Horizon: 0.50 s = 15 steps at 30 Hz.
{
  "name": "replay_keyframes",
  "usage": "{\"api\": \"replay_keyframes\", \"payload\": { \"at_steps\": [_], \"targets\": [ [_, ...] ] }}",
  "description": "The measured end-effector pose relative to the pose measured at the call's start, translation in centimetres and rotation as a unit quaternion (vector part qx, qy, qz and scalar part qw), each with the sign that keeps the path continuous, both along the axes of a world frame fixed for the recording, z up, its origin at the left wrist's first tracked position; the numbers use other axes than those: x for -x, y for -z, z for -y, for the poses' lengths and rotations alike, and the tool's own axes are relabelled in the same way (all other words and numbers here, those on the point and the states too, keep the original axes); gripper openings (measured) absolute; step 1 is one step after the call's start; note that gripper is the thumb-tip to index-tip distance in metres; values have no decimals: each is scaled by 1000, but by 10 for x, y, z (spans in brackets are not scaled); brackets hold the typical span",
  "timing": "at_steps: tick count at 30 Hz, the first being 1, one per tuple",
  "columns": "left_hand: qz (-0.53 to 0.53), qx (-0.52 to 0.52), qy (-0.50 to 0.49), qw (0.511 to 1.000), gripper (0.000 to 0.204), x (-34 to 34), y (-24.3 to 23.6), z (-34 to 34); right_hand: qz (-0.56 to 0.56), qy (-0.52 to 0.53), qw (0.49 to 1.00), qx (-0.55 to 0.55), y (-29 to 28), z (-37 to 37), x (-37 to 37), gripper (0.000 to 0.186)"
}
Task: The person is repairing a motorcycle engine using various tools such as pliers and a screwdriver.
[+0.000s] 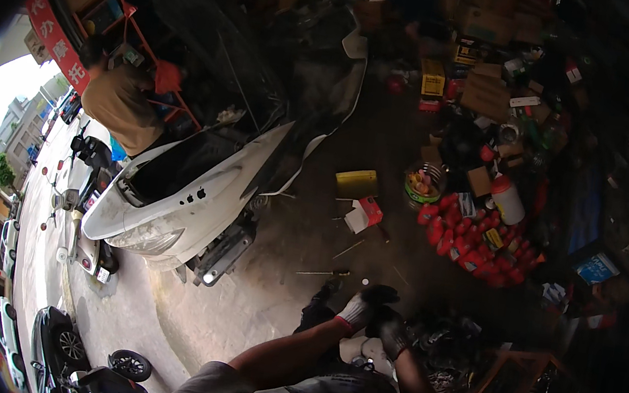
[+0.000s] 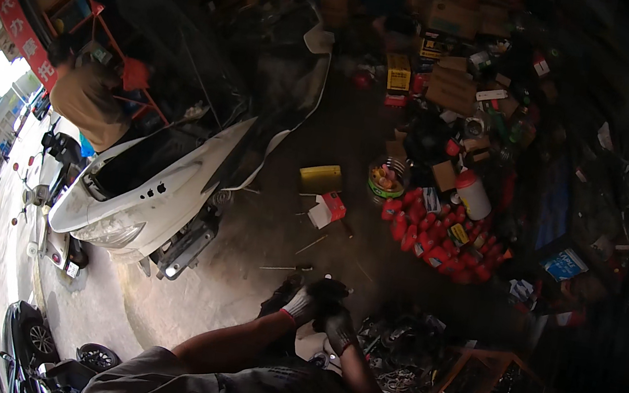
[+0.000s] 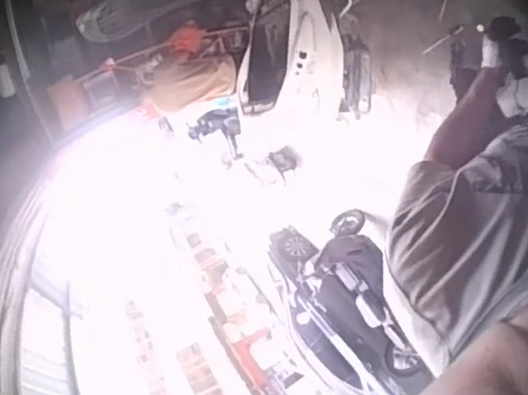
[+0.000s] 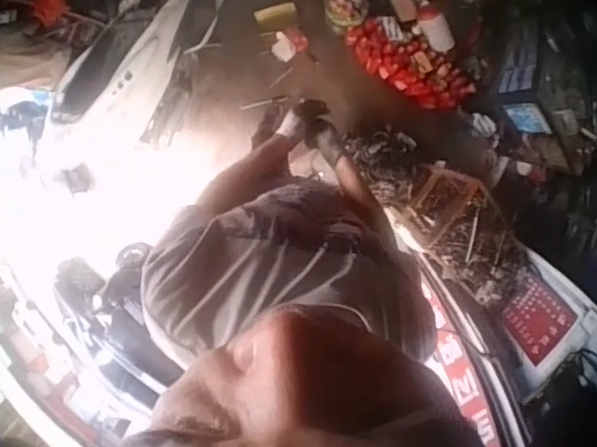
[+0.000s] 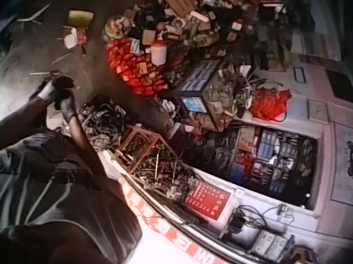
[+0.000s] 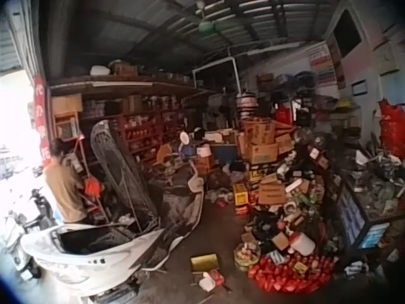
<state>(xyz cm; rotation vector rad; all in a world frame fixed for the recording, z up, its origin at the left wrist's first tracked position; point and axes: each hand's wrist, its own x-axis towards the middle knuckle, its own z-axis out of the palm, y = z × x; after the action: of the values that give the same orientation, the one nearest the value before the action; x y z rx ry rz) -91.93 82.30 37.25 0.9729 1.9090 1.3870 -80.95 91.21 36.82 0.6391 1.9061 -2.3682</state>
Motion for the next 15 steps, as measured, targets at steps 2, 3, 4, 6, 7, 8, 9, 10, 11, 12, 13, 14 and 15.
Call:
{"api": "replay_keyframes", "payload": {
  "at_steps": [2, 3, 4, 6, 7, 8, 9, 10, 11, 12, 13, 14, 15],
  "targets": [
    [15, -25, 83, 996, 34, 31, 18, -26, 21, -77, 977, -197, 15, -29, 17, 21],
    [61, -41, 92, 993, 34, 44, 29, -40, -12, -79, 965, -251, 24, -45, 26, 18],
    [2, -8, 106, 994, 34, 55, 40, -54, -5, -62, 974, -216, 33, -60, 32, 17],
    [-272, -62, 169, 945, 31, 92, 65, -87, -158, -66, 801, -573, 63, -99, 47, 20],
    [-254, -54, 194, 946, 26, 116, 78, -107, -124, -21, 808, -576, 79, -122, 42, 20],
    [-174, 25, 230, 957, 23, 141, 88, -119, -41, 0, 821, -570, 95, -138, 27, 20],
    [-181, 36, 251, 950, 25, 170, 99, -136, 40, 19, 831, -554, 111, -151, 6, 21],
    [-229, 54, 273, 933, 28, 197, 108, -152, 170, -37, 757, -629, 124, -157, -20, 18],
    [-177, -3, 259, 949, 28, 225, 114, -158, 291, -103, 663, -682, 135, -167, -45, 15],
    [-72, -54, 247, 965, 29, 251, 118, -164, 235, -37, 635, -735, 142, -178, -73, 12],
    [36, -67, 226, 971, 29, 277, 123, -170, 226, 67, 654, -719, 143, -173, -103, 10],
    [323, 1, 132, 937, 28, 294, 131, -176, 243, 96, 685, -680, 140, -171, -130, 8],
    [136, 81, 180, 971, 27, 318, 136, -178, 398, 186, 766, -470, 129, -159, -155, 7]
  ]
}}
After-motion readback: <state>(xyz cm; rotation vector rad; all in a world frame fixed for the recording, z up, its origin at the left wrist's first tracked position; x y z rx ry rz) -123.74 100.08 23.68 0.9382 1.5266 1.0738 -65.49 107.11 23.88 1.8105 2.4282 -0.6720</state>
